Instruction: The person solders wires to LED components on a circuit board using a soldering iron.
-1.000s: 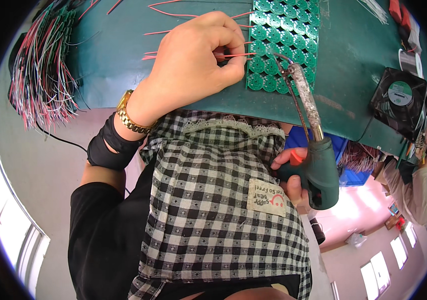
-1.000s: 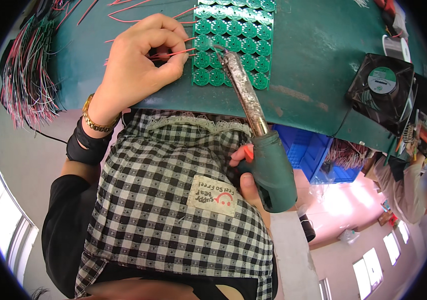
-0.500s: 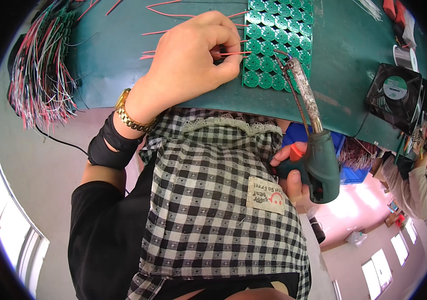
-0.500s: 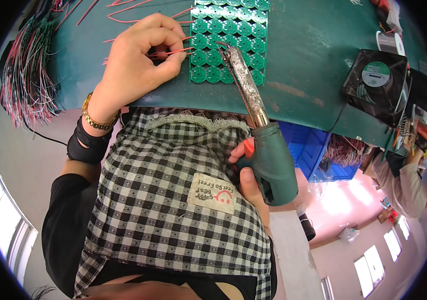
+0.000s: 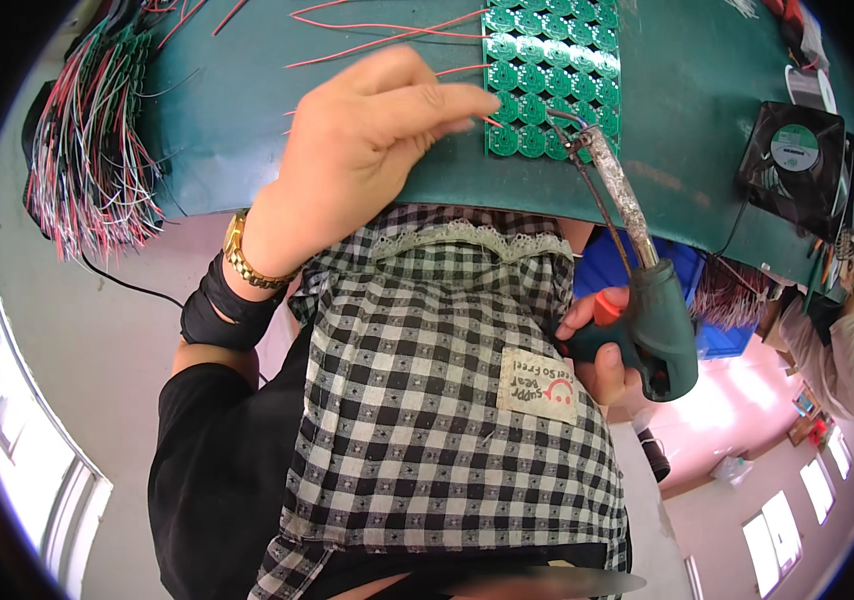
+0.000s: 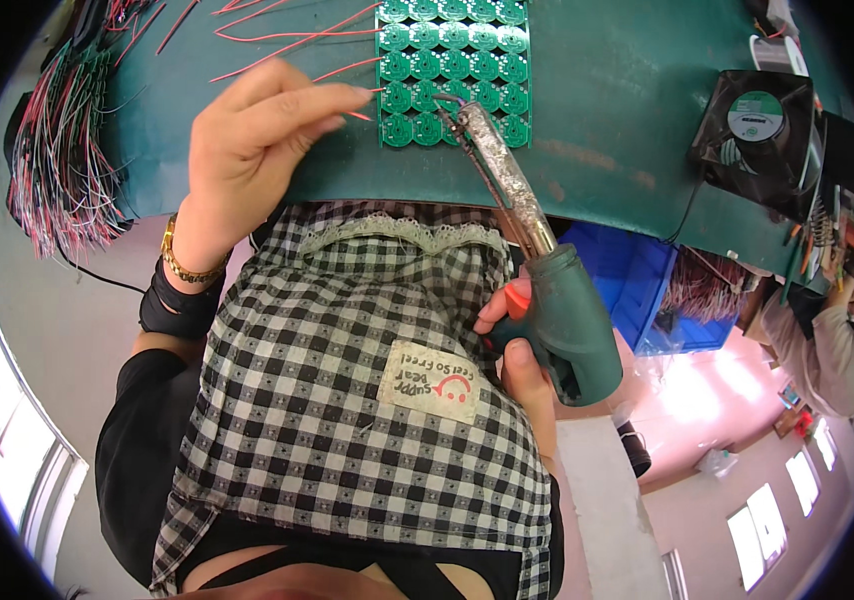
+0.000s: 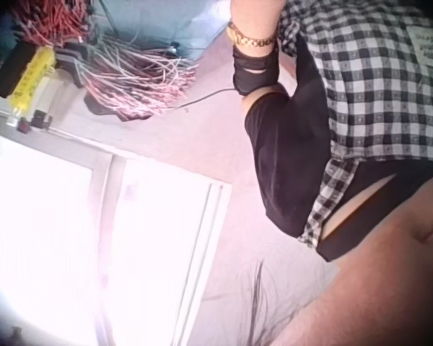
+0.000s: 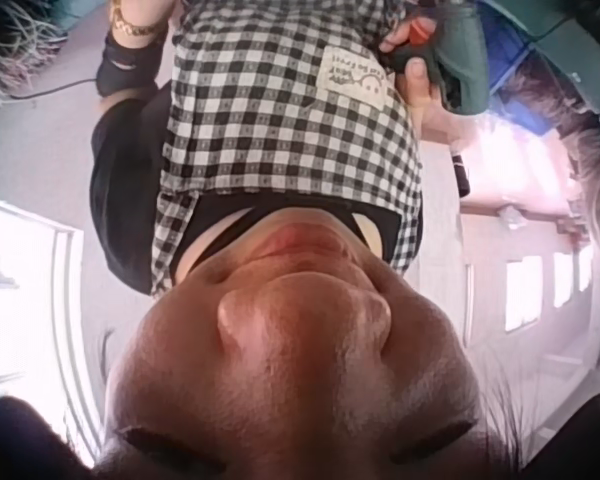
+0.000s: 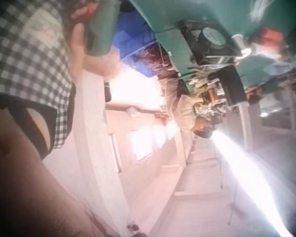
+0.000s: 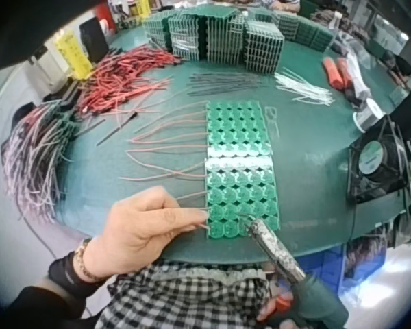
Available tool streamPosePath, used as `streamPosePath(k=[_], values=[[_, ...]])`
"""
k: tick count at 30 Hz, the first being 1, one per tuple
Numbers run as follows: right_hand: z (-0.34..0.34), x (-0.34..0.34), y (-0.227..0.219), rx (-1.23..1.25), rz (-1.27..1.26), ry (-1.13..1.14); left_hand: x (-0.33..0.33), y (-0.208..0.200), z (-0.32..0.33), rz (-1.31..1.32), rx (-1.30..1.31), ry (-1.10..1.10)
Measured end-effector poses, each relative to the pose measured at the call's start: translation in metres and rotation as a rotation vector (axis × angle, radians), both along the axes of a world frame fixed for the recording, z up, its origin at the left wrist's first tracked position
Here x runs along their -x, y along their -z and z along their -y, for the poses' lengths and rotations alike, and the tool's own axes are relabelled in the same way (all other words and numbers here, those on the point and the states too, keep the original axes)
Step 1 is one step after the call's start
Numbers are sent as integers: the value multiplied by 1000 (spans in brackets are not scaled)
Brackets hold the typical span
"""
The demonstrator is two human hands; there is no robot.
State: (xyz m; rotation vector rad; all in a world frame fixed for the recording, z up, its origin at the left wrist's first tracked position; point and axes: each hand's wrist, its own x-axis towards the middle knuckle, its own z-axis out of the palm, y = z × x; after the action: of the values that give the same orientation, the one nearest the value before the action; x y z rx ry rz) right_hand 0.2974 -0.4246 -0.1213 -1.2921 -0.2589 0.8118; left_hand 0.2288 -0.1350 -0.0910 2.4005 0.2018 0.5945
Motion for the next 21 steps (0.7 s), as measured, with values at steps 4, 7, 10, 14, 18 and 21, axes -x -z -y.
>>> streamPosePath(k=[4,7,10,14,18,21], values=[[-2,5,2,-21,-65,-12,-1,14,8,-53,142,-34],[-5,10,-2,13,-27,-23,-2,14,11,-78,200,-73],[-7,7,-6,87,65,-61,-4,16,13,-106,202,-94],[-13,-3,-16,155,111,-171,-7,20,13,-85,159,-98],[-12,-2,-15,158,101,-177,-7,19,12,-90,143,-83],[-14,-2,-12,126,135,-187,-5,19,11,-102,167,-90]])
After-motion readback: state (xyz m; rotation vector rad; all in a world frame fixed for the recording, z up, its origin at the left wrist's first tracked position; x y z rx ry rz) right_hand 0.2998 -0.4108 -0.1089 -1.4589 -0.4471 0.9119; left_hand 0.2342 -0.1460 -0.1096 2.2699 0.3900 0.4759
